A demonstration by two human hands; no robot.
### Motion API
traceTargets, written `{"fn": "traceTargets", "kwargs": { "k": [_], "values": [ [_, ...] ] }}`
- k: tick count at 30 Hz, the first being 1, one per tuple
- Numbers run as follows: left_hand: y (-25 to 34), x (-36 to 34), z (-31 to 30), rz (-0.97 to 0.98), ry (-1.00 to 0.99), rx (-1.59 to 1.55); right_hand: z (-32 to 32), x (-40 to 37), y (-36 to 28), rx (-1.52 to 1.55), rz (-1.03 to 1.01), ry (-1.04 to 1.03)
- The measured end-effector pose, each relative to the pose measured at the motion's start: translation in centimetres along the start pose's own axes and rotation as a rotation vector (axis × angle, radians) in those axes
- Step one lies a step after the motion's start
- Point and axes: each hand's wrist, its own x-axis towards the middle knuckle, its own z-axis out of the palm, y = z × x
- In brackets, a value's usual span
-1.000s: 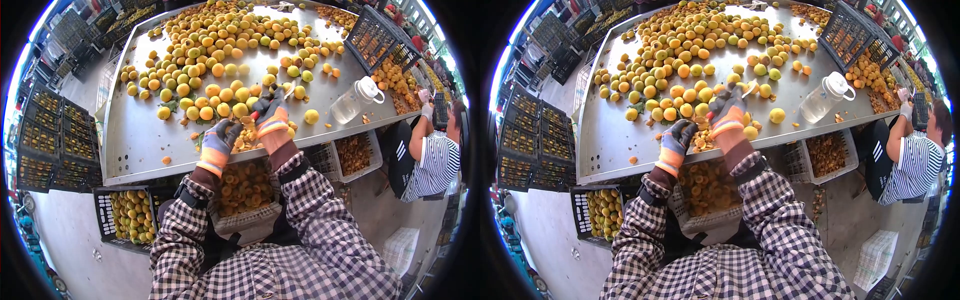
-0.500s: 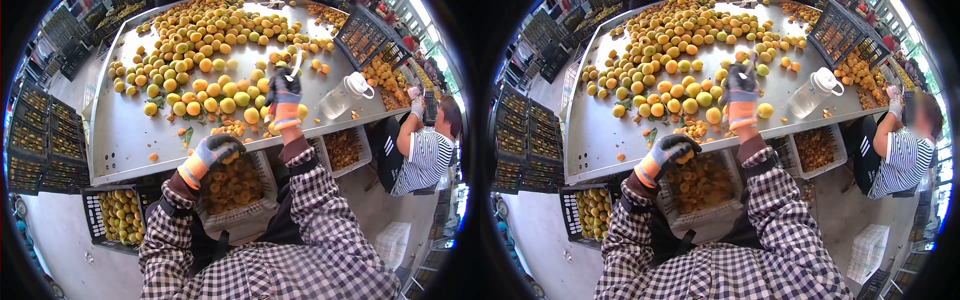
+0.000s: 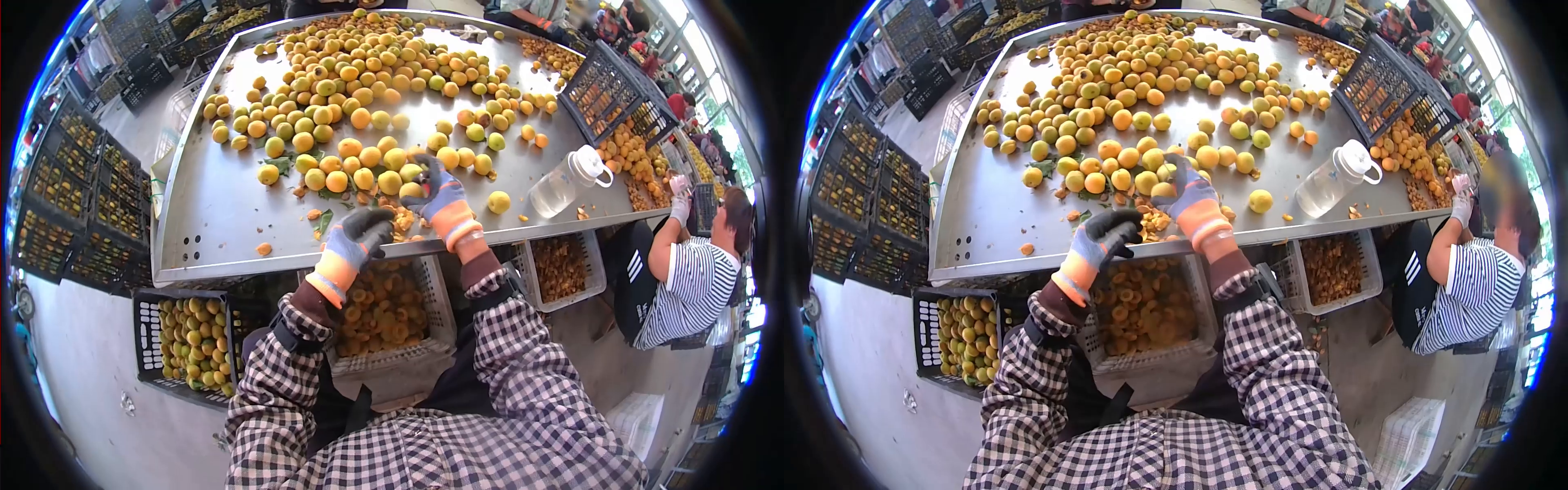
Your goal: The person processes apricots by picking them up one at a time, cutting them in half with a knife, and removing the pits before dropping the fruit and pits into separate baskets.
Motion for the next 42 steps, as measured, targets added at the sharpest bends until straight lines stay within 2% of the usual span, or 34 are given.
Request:
{"fn": "traceTargets", "kwargs": {
  "k": [2,3,4,6,7,8,10,12,14,15,16,18,19,20,22,23,25,30,33,35,39,41,42],
  "values": [
    [0.1,0.3,-0.5,0.023,0.028,-0.251,-0.5,-1.4,-3.1,0.255,-0.109,0.073],
    [1.0,0.0,-0.3,0.053,0.01,-0.308,-0.6,-2.1,-4.9,0.2,-0.177,0.147],
    [2.1,-0.2,0.0,0.086,-0.012,-0.364,-0.5,-3.0,-6.2,0.279,-0.292,0.178],
    [1.8,-0.3,0.6,0.161,-0.044,-0.441,1.3,-3.5,-6.0,0.332,-0.436,0.22],
    [0.8,0.3,0.3,0.259,0.041,-0.272,1.4,-4.0,-6.2,0.379,-0.414,0.139],
    [-0.3,0.8,-0.2,0.261,0.047,-0.269,1.4,-4.1,-6.3,0.384,-0.417,0.137],
    [0.1,0.8,-0.5,0.357,0.024,-0.239,0.8,-4.5,-6.8,0.536,-0.237,-0.055],
    [0.8,0.7,-0.9,0.375,0.05,-0.161,-0.3,-4.6,-7.8,0.675,-0.287,-0.004],
    [1.3,0.7,-1.0,0.514,0.036,-0.156,-0.4,-3.7,-5.8,0.777,-0.211,-0.014],
    [1.4,0.7,-1.2,0.558,0.06,-0.121,-2.5,-4.3,-6.7,0.622,-0.147,-0.075],
    [1.5,0.7,-1.5,0.556,0.059,-0.116,-3.0,-4.5,-6.6,0.627,-0.147,-0.072],
    [1.7,0.7,-2.1,0.55,0.027,-0.007,-3.5,-4.8,-6.4,0.421,-0.089,-0.203],
    [1.7,0.8,-2.2,0.549,0.001,-0.045,-3.3,-5.2,-6.1,0.394,-0.188,-0.157],
    [1.9,0.8,-2.3,0.547,-0.001,-0.043,-3.3,-5.4,-6.2,0.396,-0.186,-0.155],
    [2.6,0.5,-2.4,0.545,-0.032,-0.059,-3.5,-5.6,-6.7,0.123,-0.322,-0.085],
    [2.8,0.4,-2.3,0.545,-0.032,-0.057,-3.7,-5.7,-6.9,0.087,-0.368,-0.056],
    [3.0,0.3,-2.1,0.563,0.017,-0.036,-3.6,-5.9,-6.9,0.095,-0.373,-0.035],
    [2.9,0.2,-2.3,0.56,-0.018,0.02,-3.3,-6.0,-6.6,0.003,-0.399,-0.056],
    [3.0,0.0,-2.3,0.583,-0.025,0.113,-3.0,-6.2,-6.4,-0.009,-0.443,0.007],
    [3.3,-0.4,-2.2,0.586,-0.006,0.164,-2.9,-6.3,-6.4,-0.056,-0.372,-0.056],
    [3.5,-0.5,-2.3,0.564,-0.018,0.106,-1.3,-6.3,-5.2,-0.026,-0.371,-0.084],
    [3.5,-0.6,-2.3,0.576,-0.027,0.119,-0.2,-6.4,-5.1,0.02,-0.459,0.048],
    [3.5,-0.7,-2.1,0.534,-0.02,0.032,0.1,-6.5,-5.2,0.021,-0.458,0.049]
  ]
}}
